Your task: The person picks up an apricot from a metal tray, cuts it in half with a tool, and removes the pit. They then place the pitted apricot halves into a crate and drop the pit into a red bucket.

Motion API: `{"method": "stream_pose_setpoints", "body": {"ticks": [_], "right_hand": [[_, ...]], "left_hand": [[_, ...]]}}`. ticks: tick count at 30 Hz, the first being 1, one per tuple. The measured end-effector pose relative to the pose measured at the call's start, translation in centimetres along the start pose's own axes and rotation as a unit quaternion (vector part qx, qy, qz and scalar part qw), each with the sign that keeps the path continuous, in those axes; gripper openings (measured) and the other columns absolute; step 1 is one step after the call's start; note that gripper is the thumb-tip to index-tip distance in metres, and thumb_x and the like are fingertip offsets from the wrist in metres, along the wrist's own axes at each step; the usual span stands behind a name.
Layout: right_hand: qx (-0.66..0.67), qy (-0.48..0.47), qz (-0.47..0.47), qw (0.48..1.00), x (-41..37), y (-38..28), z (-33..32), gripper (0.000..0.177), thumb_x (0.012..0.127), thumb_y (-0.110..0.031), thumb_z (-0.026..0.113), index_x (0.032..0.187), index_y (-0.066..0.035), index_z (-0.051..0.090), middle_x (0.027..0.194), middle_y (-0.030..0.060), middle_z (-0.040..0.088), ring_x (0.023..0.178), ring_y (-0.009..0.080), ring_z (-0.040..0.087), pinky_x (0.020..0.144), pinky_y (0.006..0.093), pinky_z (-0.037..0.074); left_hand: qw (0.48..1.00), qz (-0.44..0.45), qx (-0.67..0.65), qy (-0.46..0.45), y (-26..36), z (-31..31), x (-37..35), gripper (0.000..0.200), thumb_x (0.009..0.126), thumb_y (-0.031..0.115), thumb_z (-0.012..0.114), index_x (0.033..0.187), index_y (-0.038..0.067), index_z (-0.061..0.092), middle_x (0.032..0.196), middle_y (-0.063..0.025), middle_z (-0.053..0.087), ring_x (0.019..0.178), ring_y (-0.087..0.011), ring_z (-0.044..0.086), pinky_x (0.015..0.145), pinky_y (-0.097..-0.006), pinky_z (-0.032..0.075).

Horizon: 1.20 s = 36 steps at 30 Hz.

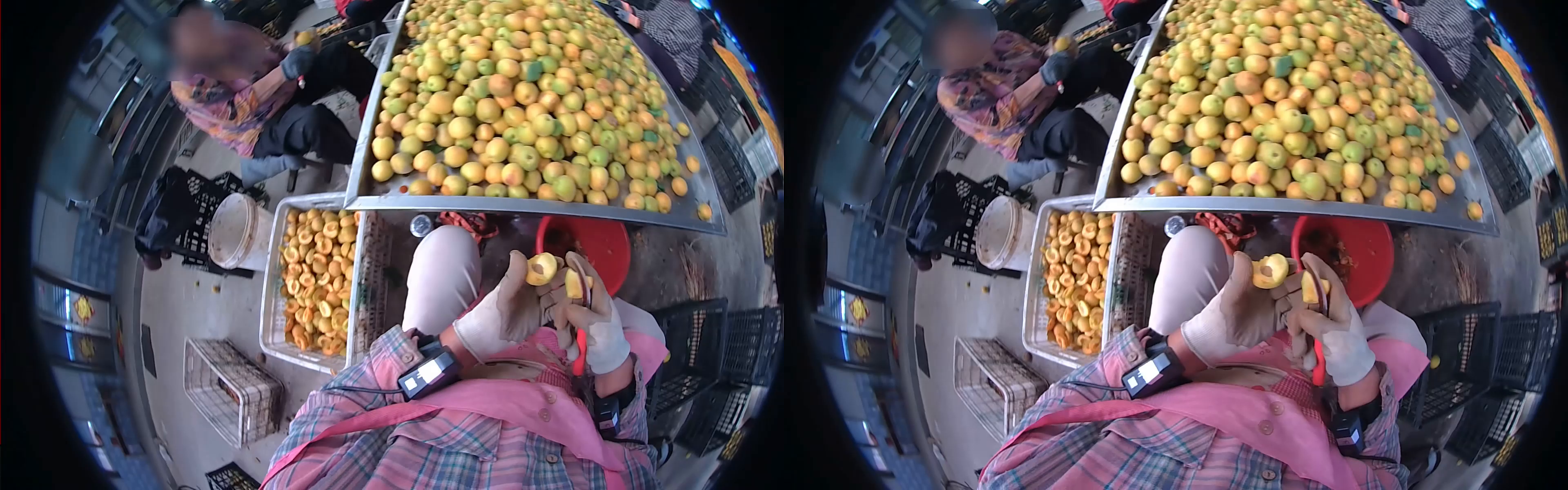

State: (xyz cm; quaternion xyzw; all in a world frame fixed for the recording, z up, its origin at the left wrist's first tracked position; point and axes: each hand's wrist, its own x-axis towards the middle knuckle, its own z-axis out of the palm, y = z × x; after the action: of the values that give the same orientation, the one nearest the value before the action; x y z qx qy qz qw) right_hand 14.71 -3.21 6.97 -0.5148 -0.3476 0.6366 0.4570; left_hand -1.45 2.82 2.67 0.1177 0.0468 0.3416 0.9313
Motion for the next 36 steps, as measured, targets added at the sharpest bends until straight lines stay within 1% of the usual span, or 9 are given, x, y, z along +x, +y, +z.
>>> {"method": "stream_pose_setpoints", "body": {"ticks": [5, 11, 16, 19, 21, 26, 29, 31, 36], "right_hand": [[-0.023, -0.056, 0.071, 0.996, 0.9, -0.6, 2.5, 0.077, 0.082, -0.005, 0.05, 0.152, -0.014, 0.019, 0.071, 0.008, 0.056, 0.046, 0.0123, 0.05, 0.039, 0.0228, 0.039], [0.084, -0.03, 0.013, 0.996, 2.2, 0.8, 3.4, 0.072, 0.087, -0.004, 0.048, 0.151, -0.016, 0.02, 0.07, 0.0086, 0.056, 0.042, 0.0126, 0.049, 0.036, 0.0233, 0.039], [0.095, -0.023, 0.055, 0.994, 1.5, 4.6, 1.5, 0.052, 0.092, -0.006, 0.046, 0.143, -0.005, 0.036, 0.077, 0.0119, 0.061, 0.05, 0.0142, 0.057, 0.038, 0.0258, 0.044], [0.184, -0.034, 0.069, 0.98, 0.2, 5.3, 1.0, 0.046, 0.097, -0.012, 0.047, 0.141, -0.002, 0.039, 0.071, 0.0111, 0.061, 0.047, 0.0154, 0.056, 0.037, 0.028, 0.043], [0.189, -0.051, 0.073, 0.978, -0.7, 6.0, 0.3, 0.044, 0.097, -0.013, 0.048, 0.139, -0.001, 0.04, 0.066, 0.01, 0.059, 0.045, 0.0154, 0.054, 0.036, 0.0282, 0.042], [0.204, 0.026, 0.013, 0.978, 0.1, 5.9, -2.0, 0.041, 0.102, -0.023, 0.043, 0.135, 0.001, 0.043, 0.054, 0.0058, 0.048, 0.038, 0.0157, 0.045, 0.034, 0.0293, 0.039], [0.114, 0.096, 0.006, 0.989, 0.2, 4.1, 0.7, 0.04, 0.102, -0.023, 0.042, 0.133, 0.001, 0.044, 0.056, 0.0042, 0.047, 0.039, 0.0152, 0.046, 0.035, 0.0288, 0.039], [0.073, 0.017, 0.079, 0.994, -1.0, 2.2, 1.7, 0.032, 0.097, -0.014, 0.043, 0.124, 0.002, 0.05, 0.058, 0.0032, 0.047, 0.039, 0.0146, 0.045, 0.036, 0.0276, 0.039], [0.091, 0.026, 0.07, 0.993, -0.1, 0.2, 1.2, 0.025, 0.095, -0.016, 0.05, 0.114, 0.0, 0.056, 0.058, 0.0051, 0.049, 0.041, 0.014, 0.045, 0.037, 0.028, 0.037]], "left_hand": [[0.98, 0.008, -0.183, -0.076, 0.6, -3.8, -1.2, 0.074, 0.086, 0.066, 0.05, 0.127, 0.005, 0.049, 0.128, -0.0142, 0.055, 0.121, -0.0284, 0.053, 0.101, -0.0462, 0.044], [0.964, 0.212, -0.007, 0.163, 8.0, -4.7, -8.7, 0.063, 0.089, 0.057, 0.057, 0.122, 0.004, 0.052, 0.119, -0.0135, 0.058, 0.113, -0.0288, 0.055, 0.101, -0.0466, 0.043], [0.907, 0.318, 0.091, 0.262, 14.3, -11.0, -20.5, 0.059, 0.092, 0.052, 0.056, 0.128, 0.006, 0.05, 0.123, -0.0109, 0.055, 0.118, -0.0236, 0.051, 0.102, -0.041, 0.038], [0.752, 0.33, 0.258, 0.509, 16.2, -16.5, -28.9, 0.057, 0.093, 0.046, 0.059, 0.135, 0.009, 0.045, 0.129, -0.0075, 0.053, 0.12, -0.0191, 0.049, 0.101, -0.0381, 0.038], [0.69, 0.339, 0.28, 0.575, 16.3, -17.3, -31.5, 0.051, 0.095, 0.038, 0.06, 0.134, 0.009, 0.046, 0.126, -0.0042, 0.056, 0.116, -0.0175, 0.052, 0.098, -0.0362, 0.04], [0.841, 0.304, 0.272, 0.355, 16.2, -14.4, -27.8, 0.056, 0.09, 0.014, 0.067, 0.14, 0.007, 0.042, 0.117, -0.0014, 0.058, 0.104, -0.0147, 0.059, 0.086, -0.0268, 0.051], [0.87, 0.265, 0.3, 0.287, 15.0, -10.1, -21.0, 0.075, 0.083, 0.018, 0.076, 0.144, 0.005, 0.033, 0.125, -0.0078, 0.054, 0.102, -0.0179, 0.061, 0.085, -0.0288, 0.053], [0.894, 0.24, 0.301, 0.228, 13.8, -6.3, -16.6, 0.082, 0.079, 0.019, 0.079, 0.144, 0.004, 0.031, 0.127, -0.0109, 0.054, 0.105, -0.0212, 0.062, 0.085, -0.0297, 0.055], [0.913, 0.141, 0.355, 0.139, 10.4, -1.5, -9.5, 0.077, 0.077, 0.015, 0.079, 0.142, 0.007, 0.038, 0.134, -0.0135, 0.051, 0.104, -0.0225, 0.063, 0.084, -0.0317, 0.055]]}}
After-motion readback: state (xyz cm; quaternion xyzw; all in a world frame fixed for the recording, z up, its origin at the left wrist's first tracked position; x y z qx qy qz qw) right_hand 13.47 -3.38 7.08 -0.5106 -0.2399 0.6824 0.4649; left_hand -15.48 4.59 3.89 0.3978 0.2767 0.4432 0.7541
